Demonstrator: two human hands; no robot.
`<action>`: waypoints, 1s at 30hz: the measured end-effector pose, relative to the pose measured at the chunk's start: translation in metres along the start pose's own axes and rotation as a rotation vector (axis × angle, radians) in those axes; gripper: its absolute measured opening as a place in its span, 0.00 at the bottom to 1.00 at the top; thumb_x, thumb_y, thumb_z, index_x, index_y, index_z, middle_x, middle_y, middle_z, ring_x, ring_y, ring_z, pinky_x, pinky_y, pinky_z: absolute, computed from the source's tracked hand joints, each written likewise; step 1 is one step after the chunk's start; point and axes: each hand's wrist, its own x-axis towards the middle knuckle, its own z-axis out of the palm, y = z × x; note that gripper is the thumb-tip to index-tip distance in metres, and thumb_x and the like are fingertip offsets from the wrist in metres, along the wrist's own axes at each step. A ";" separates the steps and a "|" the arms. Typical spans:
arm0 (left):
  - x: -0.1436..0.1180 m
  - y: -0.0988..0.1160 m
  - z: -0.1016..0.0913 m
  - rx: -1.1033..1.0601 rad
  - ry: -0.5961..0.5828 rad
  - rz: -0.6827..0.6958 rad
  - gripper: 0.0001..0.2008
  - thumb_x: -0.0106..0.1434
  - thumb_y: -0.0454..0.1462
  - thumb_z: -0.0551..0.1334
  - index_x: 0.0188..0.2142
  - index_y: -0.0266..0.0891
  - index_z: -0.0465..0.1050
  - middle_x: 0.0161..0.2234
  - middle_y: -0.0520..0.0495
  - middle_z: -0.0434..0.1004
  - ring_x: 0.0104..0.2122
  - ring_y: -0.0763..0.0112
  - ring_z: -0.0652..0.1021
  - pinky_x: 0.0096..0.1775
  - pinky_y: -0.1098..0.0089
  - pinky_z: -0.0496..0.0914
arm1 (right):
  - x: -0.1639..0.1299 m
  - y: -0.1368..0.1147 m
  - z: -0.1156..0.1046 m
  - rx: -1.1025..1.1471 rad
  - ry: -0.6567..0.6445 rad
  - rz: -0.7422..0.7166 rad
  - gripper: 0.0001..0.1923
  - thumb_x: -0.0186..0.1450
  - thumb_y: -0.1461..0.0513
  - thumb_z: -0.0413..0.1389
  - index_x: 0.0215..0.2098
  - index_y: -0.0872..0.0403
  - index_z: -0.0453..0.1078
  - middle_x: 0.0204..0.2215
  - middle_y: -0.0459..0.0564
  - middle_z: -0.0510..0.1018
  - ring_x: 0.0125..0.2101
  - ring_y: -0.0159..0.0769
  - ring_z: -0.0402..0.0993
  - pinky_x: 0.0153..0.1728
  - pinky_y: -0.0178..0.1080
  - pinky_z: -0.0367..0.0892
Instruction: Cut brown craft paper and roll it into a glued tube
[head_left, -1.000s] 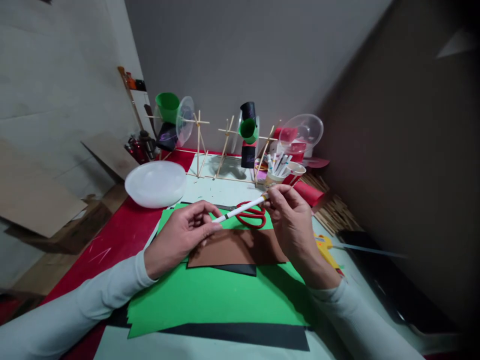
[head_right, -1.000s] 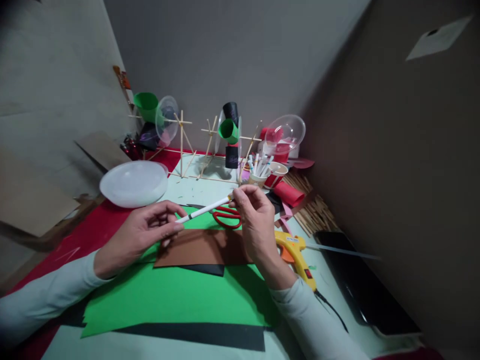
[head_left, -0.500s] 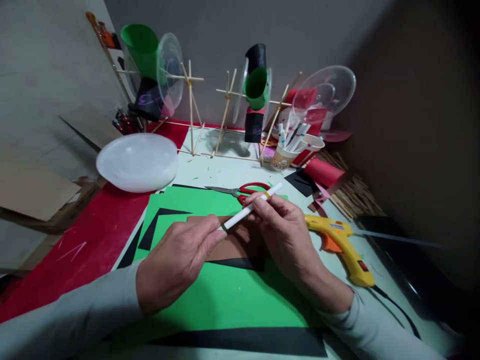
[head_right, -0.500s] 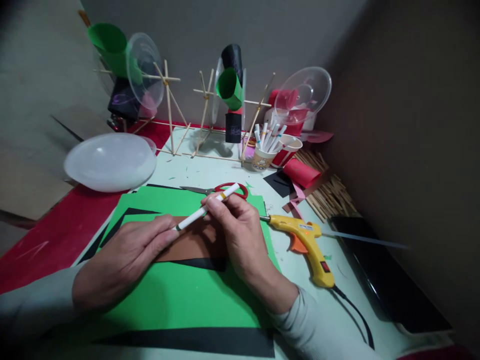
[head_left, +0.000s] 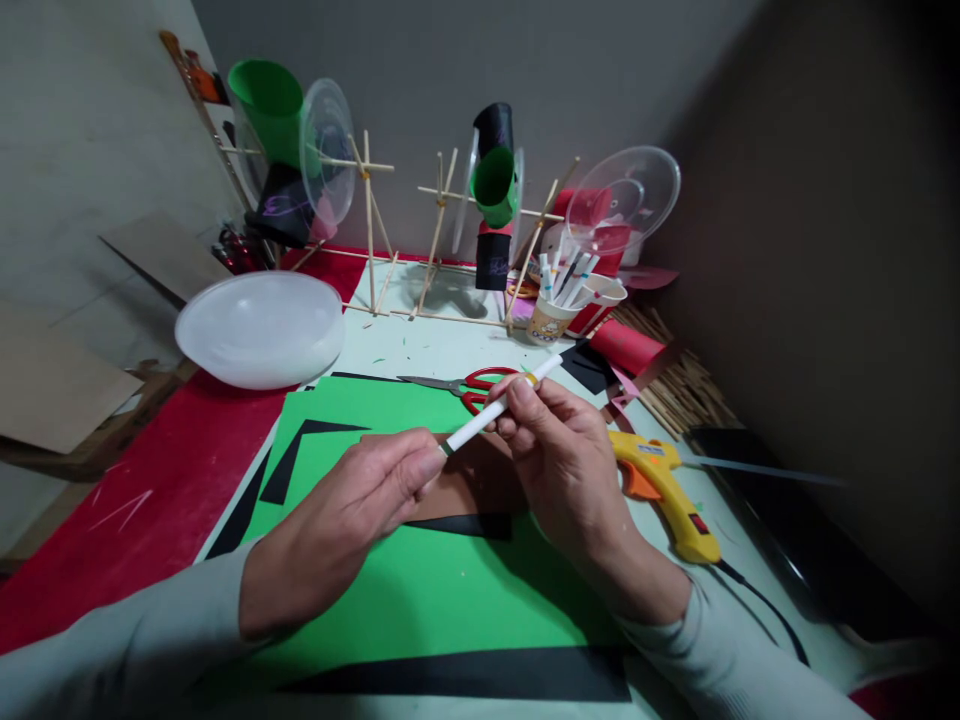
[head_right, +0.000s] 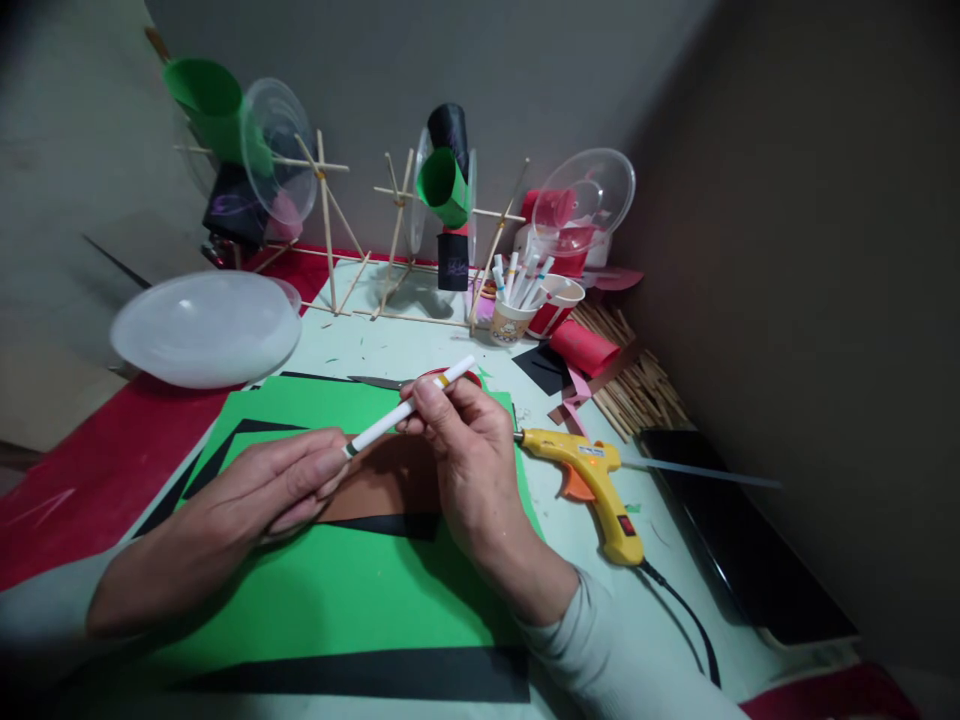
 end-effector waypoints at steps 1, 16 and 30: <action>-0.002 -0.001 -0.001 -0.049 -0.027 -0.031 0.21 0.68 0.53 0.55 0.26 0.43 0.60 0.24 0.57 0.56 0.24 0.74 0.59 0.27 0.74 0.60 | 0.004 -0.006 -0.004 0.003 0.025 -0.013 0.10 0.58 0.59 0.70 0.29 0.57 0.78 0.27 0.43 0.77 0.25 0.23 0.71 0.27 0.25 0.70; -0.001 -0.012 -0.002 -0.154 -0.002 -0.041 0.15 0.68 0.49 0.58 0.31 0.42 0.69 0.18 0.59 0.65 0.17 0.79 0.63 0.20 0.77 0.58 | 0.013 -0.028 -0.019 0.147 0.001 0.031 0.15 0.53 0.58 0.74 0.29 0.55 0.74 0.21 0.37 0.69 0.20 0.19 0.68 0.25 0.21 0.73; -0.006 -0.017 -0.003 -0.177 -0.016 -0.022 0.15 0.71 0.50 0.57 0.36 0.43 0.71 0.23 0.56 0.72 0.20 0.78 0.70 0.24 0.76 0.65 | 0.005 -0.024 -0.019 0.209 -0.069 0.159 0.10 0.60 0.58 0.69 0.30 0.54 0.76 0.21 0.39 0.70 0.21 0.22 0.68 0.28 0.25 0.73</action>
